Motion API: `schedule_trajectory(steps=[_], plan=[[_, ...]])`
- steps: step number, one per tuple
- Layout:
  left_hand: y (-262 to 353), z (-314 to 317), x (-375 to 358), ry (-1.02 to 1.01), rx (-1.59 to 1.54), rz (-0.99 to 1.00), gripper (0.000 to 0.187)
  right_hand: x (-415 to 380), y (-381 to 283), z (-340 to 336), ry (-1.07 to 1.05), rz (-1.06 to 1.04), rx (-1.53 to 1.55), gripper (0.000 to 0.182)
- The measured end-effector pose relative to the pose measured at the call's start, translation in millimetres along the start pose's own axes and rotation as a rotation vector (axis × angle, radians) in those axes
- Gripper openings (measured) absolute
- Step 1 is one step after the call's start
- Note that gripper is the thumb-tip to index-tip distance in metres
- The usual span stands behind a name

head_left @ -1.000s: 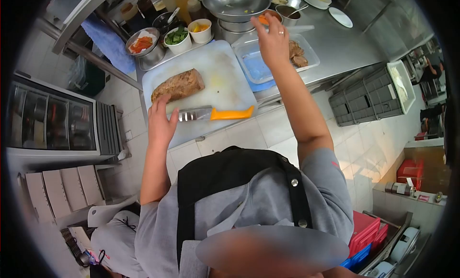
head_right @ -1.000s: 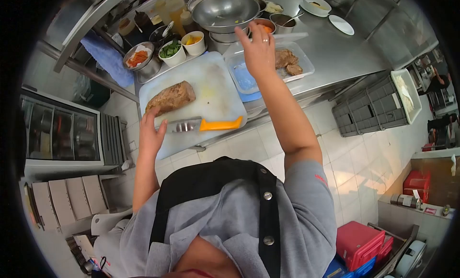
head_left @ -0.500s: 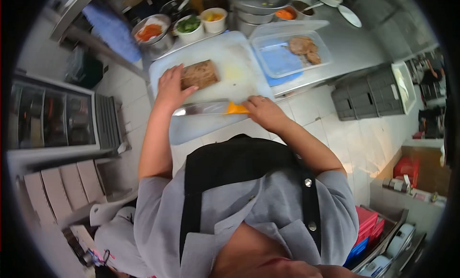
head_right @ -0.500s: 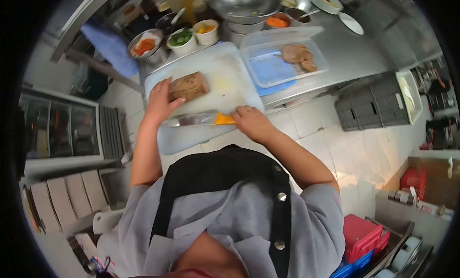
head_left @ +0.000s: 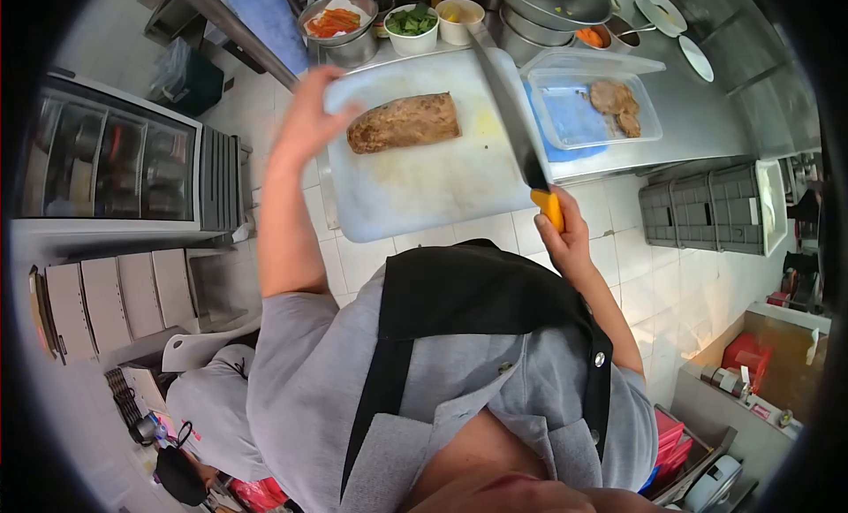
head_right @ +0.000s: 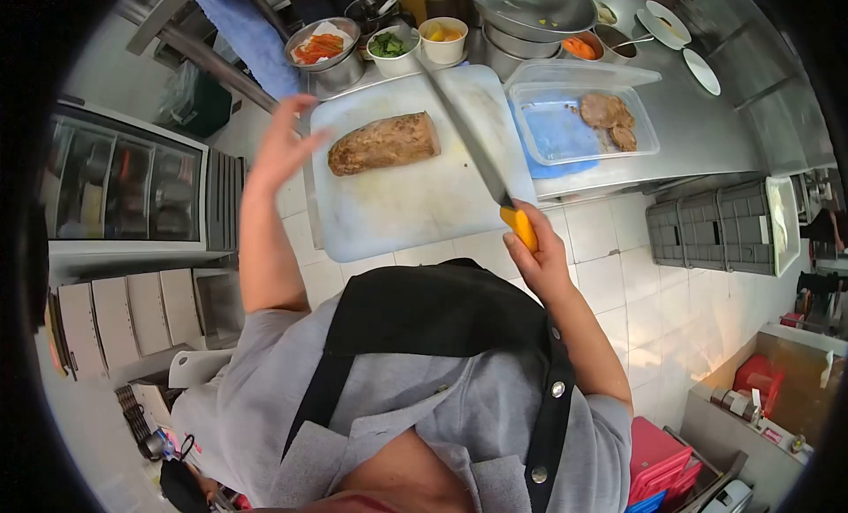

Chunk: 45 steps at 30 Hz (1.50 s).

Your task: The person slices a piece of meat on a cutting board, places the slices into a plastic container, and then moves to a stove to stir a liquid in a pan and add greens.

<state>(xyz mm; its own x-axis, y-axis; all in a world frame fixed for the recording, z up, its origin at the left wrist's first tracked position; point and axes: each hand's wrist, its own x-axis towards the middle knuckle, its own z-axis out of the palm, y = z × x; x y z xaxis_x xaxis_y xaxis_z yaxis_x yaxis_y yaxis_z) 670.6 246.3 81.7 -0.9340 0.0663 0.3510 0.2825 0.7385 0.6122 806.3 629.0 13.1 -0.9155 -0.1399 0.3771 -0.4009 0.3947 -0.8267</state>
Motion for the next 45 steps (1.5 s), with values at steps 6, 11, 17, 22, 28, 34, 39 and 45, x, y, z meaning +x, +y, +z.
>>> schedule_trajectory(steps=[6, 11, 17, 22, 28, 34, 39, 45], plan=[[18, 92, 8, -0.56, 0.365, 0.107, 0.094, 20, -6, 26, -0.065, 0.492, 0.206, 0.026], [37, 102, 12, -0.611, 0.411, -0.158, 0.097, 43, -25, 35, -0.193, 0.358, -0.354, 0.024], [51, 106, 9, -0.548, 0.485, -0.183, 0.091, 42, -24, 45, -0.311, 0.283, -0.589, 0.022], [62, 111, 32, -0.646, 0.554, -0.191, 0.096, 44, -31, 45, -0.358, 0.291, -0.637, 0.021], [65, 118, 43, -0.712, 0.591, -0.205, 0.092, 43, -33, 45, -0.376, 0.282, -0.669, 0.02], [62, 123, 45, -0.745, 0.588, -0.234, 0.093, 43, -32, 44, -0.389, 0.238, -0.72, 0.019], [71, 122, 46, -0.772, 0.614, -0.278, 0.098, 43, -36, 45, -0.406, 0.223, -0.746, 0.019], [77, 125, 46, -0.756, 0.648, -0.296, 0.097, 43, -39, 45, -0.45, 0.262, -0.745, 0.012]])
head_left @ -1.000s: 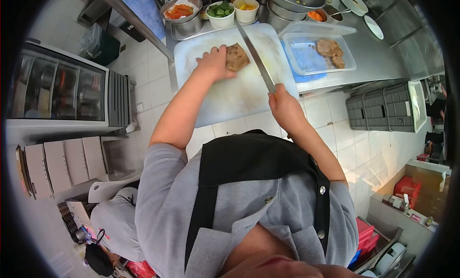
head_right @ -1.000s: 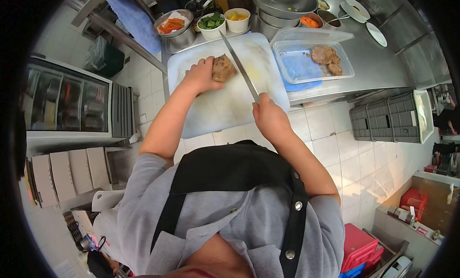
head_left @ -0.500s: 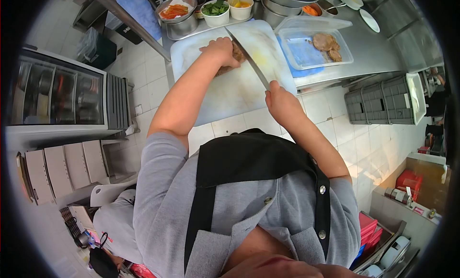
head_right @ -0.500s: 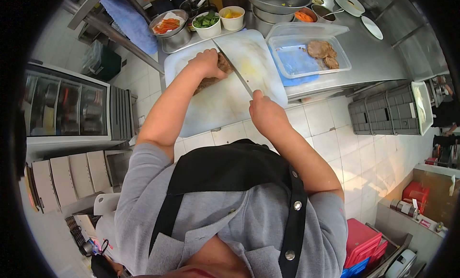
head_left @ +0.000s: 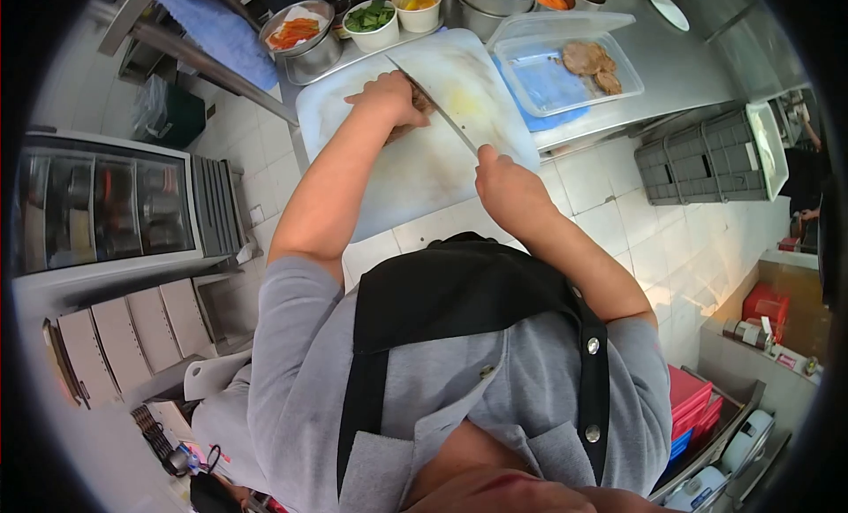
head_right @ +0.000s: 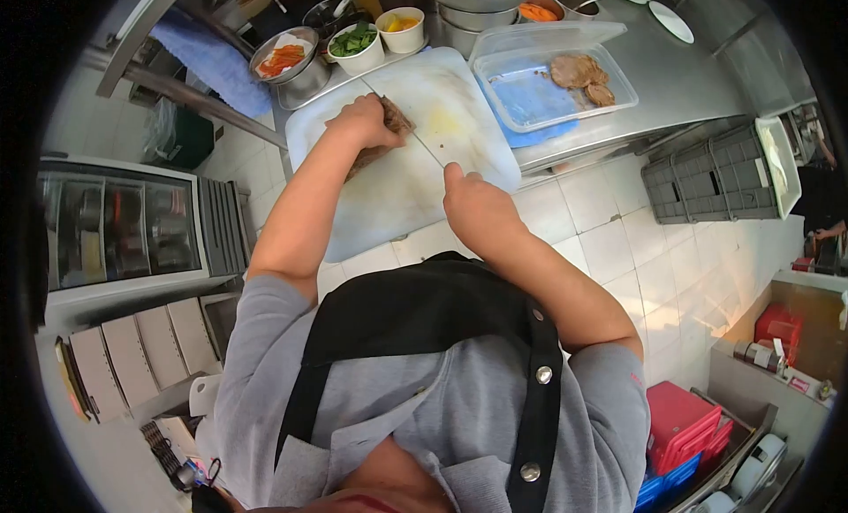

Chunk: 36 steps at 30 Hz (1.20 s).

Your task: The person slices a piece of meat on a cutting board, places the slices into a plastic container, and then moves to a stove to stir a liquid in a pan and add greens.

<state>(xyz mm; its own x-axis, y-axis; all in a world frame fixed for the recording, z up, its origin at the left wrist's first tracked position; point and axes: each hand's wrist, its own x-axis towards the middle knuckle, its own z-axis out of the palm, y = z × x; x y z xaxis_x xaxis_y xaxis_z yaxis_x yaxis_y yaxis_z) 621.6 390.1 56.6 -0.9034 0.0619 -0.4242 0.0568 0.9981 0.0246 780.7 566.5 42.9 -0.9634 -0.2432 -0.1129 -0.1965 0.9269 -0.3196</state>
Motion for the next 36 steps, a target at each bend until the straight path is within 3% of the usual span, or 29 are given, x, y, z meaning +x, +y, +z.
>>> schedule_trajectory(steps=[9, 16, 24, 28, 36], plan=[[0, 13, 12, 0.034, -0.07, -0.014, 0.089, 4, -3, -4, -0.027, 0.001, 0.163, 0.011], [-9, 16, 26, -0.085, -0.168, -0.019, 0.095, 0, 0, -23, -0.097, 0.014, 0.093, 0.013], [-22, 22, 41, -0.136, -0.235, 0.068, 0.098, 7, 4, -18, -0.082, -0.004, 0.13, 0.013], [-21, 27, 42, -0.066, -0.202, 0.058, 0.1, 9, 7, -1, 0.051, -0.046, 0.106, 0.014], [-17, 28, 43, -0.076, -0.179, 0.027, 0.099, 8, 6, -1, 0.049, -0.026, 0.134, 0.009]])
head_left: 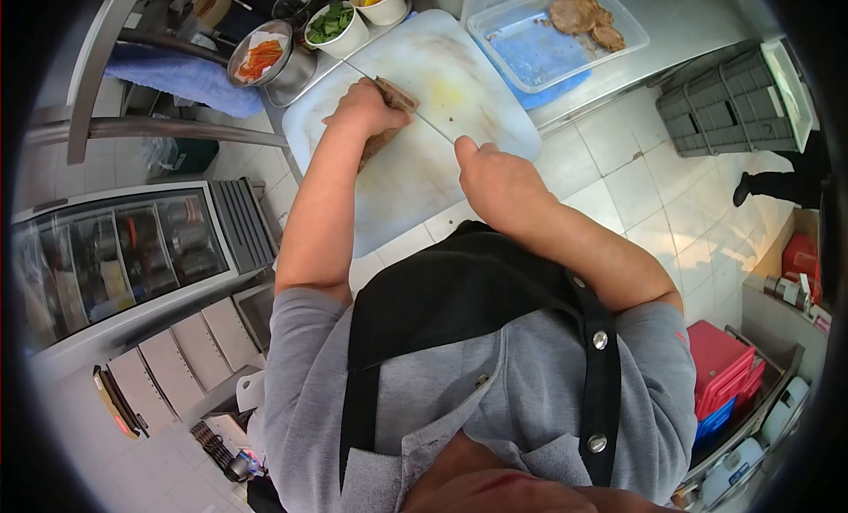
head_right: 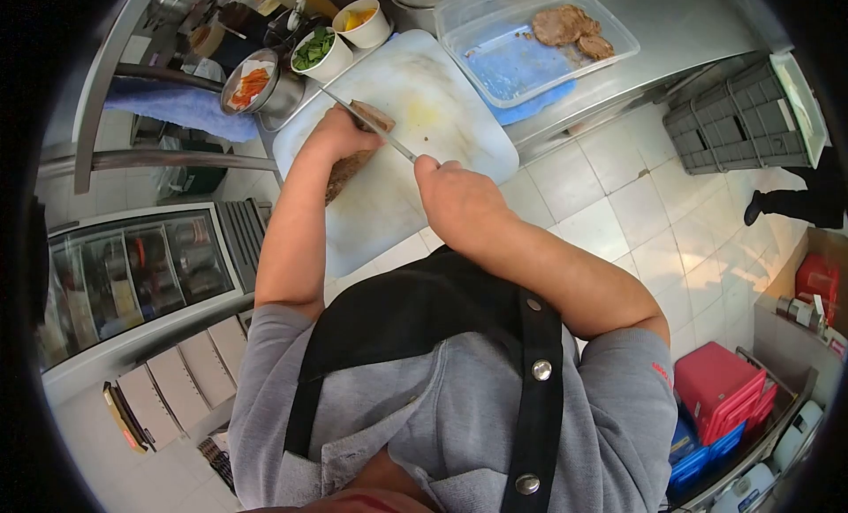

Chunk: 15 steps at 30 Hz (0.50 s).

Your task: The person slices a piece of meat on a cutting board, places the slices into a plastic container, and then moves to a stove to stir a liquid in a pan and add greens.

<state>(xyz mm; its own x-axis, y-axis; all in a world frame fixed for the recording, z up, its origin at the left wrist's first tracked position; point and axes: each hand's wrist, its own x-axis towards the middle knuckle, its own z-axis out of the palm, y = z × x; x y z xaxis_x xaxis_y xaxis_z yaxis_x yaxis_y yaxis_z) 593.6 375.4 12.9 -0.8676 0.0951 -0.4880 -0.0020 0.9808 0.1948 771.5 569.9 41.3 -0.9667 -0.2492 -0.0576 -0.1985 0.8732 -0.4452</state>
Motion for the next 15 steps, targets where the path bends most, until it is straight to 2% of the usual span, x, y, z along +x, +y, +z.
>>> schedule_trajectory(steps=[9, 15], plan=[[9, 0, -6, 0.031, 0.038, -0.034, 0.099, 4, 4, -2, -0.072, 0.018, 0.118, 0.012], [17, -1, -16, 0.078, 0.047, -0.066, 0.093, 8, 2, -5, -0.101, 0.036, 0.126, 0.012]])
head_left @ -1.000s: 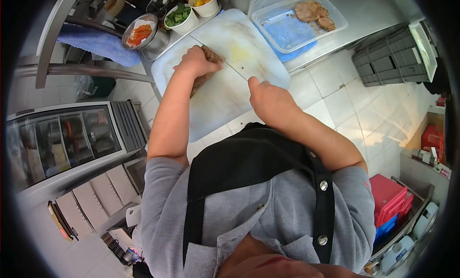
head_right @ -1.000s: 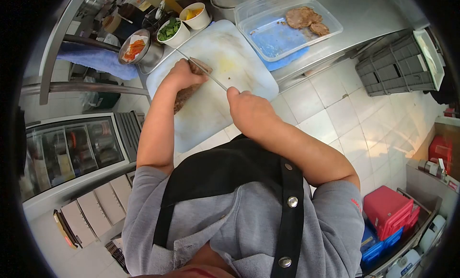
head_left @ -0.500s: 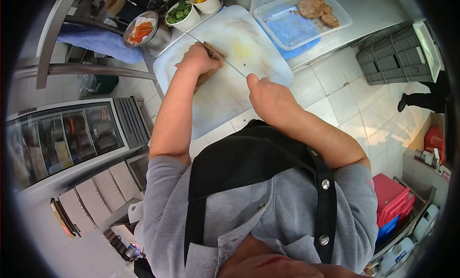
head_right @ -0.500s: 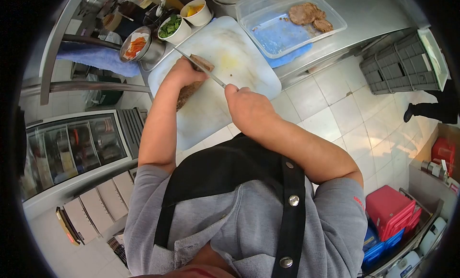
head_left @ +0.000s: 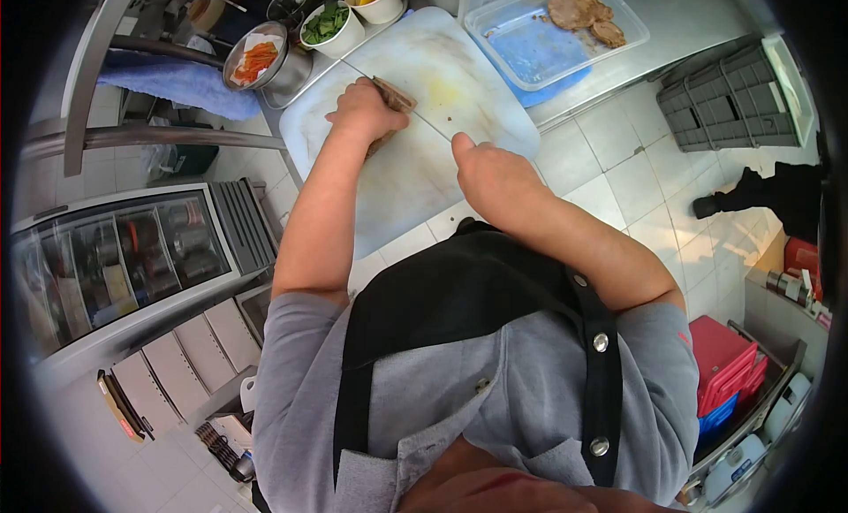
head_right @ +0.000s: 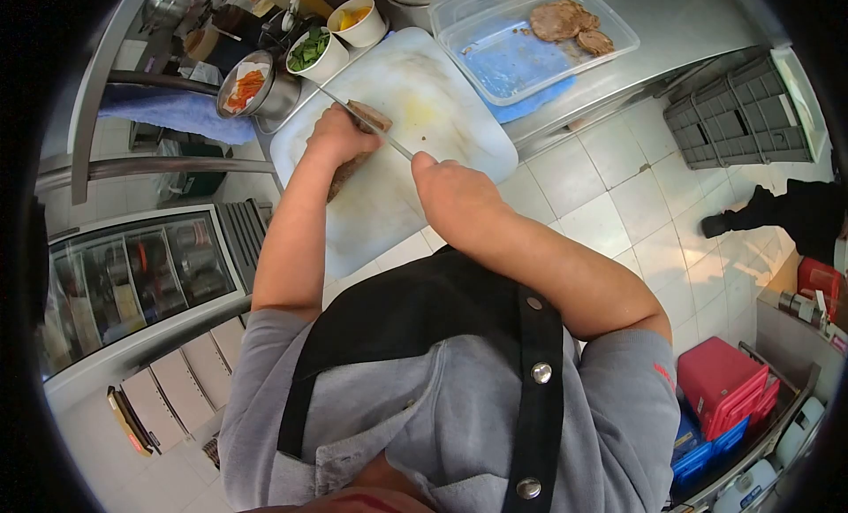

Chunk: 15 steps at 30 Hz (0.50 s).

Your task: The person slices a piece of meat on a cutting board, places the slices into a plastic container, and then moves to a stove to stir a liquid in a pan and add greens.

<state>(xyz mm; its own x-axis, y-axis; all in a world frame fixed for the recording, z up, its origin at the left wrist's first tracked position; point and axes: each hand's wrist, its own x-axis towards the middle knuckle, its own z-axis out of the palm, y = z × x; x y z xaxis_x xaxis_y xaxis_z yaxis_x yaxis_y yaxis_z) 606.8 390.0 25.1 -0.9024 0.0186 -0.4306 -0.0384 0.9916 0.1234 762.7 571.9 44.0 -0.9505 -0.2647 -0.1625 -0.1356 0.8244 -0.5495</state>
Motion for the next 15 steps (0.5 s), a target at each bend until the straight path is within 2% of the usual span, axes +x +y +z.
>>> schedule_trajectory(steps=[4, 15], plan=[[1, 3, -2, 0.02, 0.012, 0.001, 0.088, 4, 1, 1, 0.039, -0.057, 0.031, 0.011], [7, -2, -13, 0.075, 0.017, -0.012, 0.082, 53, -18, 0, -0.011, 0.007, -0.013, 0.013]])
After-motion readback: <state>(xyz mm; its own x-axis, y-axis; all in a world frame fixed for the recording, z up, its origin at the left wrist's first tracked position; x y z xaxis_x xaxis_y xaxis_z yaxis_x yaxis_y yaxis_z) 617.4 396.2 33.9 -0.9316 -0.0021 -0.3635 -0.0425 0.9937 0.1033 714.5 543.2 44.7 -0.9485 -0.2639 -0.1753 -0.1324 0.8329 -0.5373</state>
